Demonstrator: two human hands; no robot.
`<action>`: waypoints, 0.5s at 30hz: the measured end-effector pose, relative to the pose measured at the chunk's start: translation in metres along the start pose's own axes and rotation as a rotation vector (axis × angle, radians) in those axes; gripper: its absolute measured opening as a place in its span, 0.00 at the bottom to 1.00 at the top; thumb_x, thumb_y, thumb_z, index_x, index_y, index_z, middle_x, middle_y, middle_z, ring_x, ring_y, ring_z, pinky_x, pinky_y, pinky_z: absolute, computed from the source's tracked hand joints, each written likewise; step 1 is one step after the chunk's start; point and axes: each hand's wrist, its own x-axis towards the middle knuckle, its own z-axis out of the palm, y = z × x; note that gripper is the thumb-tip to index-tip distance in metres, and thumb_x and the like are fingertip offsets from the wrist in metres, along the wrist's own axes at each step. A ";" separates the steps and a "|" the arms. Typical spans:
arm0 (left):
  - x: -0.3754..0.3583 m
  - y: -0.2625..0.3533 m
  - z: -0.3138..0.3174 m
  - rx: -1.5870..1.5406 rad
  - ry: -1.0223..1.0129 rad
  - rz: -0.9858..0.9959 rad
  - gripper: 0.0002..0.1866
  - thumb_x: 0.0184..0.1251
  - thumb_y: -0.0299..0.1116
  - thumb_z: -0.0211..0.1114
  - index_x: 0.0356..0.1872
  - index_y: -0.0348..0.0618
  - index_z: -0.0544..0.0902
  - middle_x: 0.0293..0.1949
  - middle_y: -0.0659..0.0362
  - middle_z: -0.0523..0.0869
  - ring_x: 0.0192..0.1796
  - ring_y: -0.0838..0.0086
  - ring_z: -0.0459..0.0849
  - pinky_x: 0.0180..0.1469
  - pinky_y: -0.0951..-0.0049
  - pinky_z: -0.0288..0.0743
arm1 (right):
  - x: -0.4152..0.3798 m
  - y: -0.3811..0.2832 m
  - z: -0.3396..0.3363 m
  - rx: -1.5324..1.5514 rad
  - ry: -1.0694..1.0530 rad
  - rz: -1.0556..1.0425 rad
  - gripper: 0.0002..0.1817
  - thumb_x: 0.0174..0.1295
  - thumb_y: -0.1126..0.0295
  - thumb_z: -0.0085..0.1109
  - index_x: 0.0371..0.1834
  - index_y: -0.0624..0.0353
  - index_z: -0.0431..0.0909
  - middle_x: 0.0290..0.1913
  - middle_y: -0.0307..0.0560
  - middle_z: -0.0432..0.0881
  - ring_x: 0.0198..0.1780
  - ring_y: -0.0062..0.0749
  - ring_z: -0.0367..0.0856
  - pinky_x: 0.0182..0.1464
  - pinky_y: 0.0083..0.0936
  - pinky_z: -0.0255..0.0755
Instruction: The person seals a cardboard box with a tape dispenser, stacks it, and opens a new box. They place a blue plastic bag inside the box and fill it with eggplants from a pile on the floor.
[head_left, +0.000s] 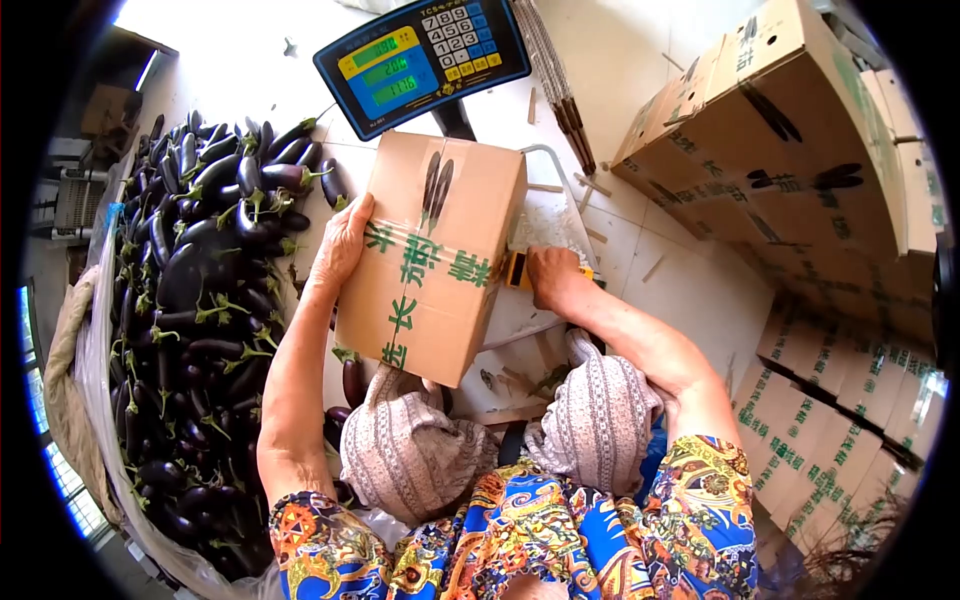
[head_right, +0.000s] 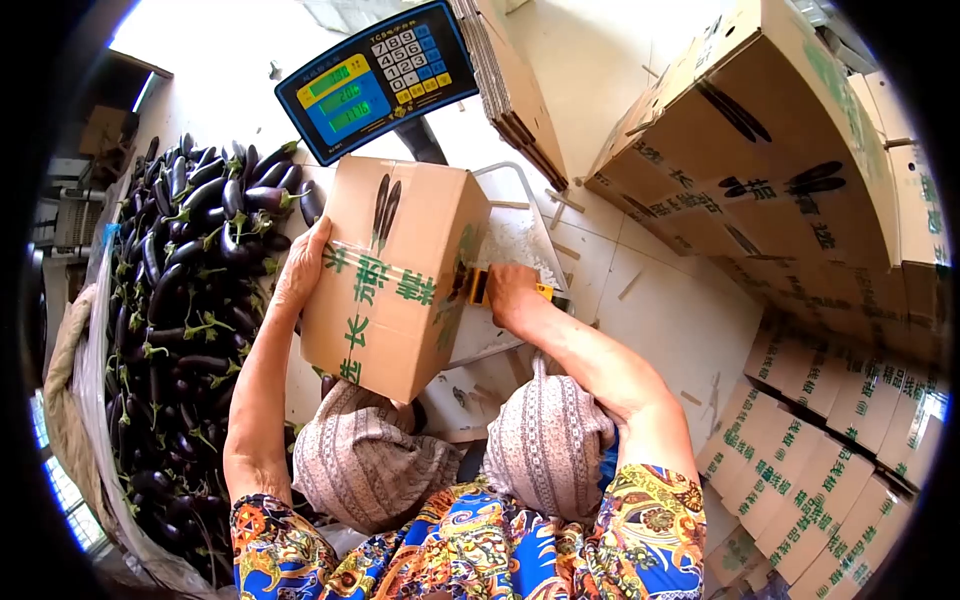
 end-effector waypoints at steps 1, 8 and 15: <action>-0.002 0.003 -0.001 -0.043 -0.037 -0.032 0.33 0.77 0.58 0.47 0.61 0.36 0.77 0.51 0.45 0.86 0.55 0.60 0.82 0.62 0.67 0.69 | -0.007 0.002 0.000 0.038 0.004 0.012 0.19 0.48 0.70 0.66 0.44 0.62 0.78 0.38 0.52 0.87 0.42 0.42 0.88 0.39 0.33 0.82; -0.010 0.038 0.010 -0.075 -0.175 -0.041 0.36 0.76 0.57 0.45 0.65 0.29 0.71 0.61 0.45 0.78 0.61 0.64 0.75 0.66 0.66 0.65 | -0.110 0.104 0.003 0.292 -0.013 0.253 0.27 0.42 0.59 0.69 0.45 0.62 0.78 0.41 0.61 0.84 0.42 0.53 0.85 0.42 0.42 0.79; -0.049 0.090 0.077 0.254 -0.278 0.315 0.52 0.64 0.64 0.57 0.80 0.46 0.45 0.78 0.37 0.47 0.80 0.47 0.47 0.77 0.49 0.47 | -0.194 0.145 -0.083 1.541 0.262 0.190 0.25 0.53 0.60 0.67 0.51 0.61 0.77 0.36 0.38 0.80 0.36 0.22 0.79 0.41 0.21 0.74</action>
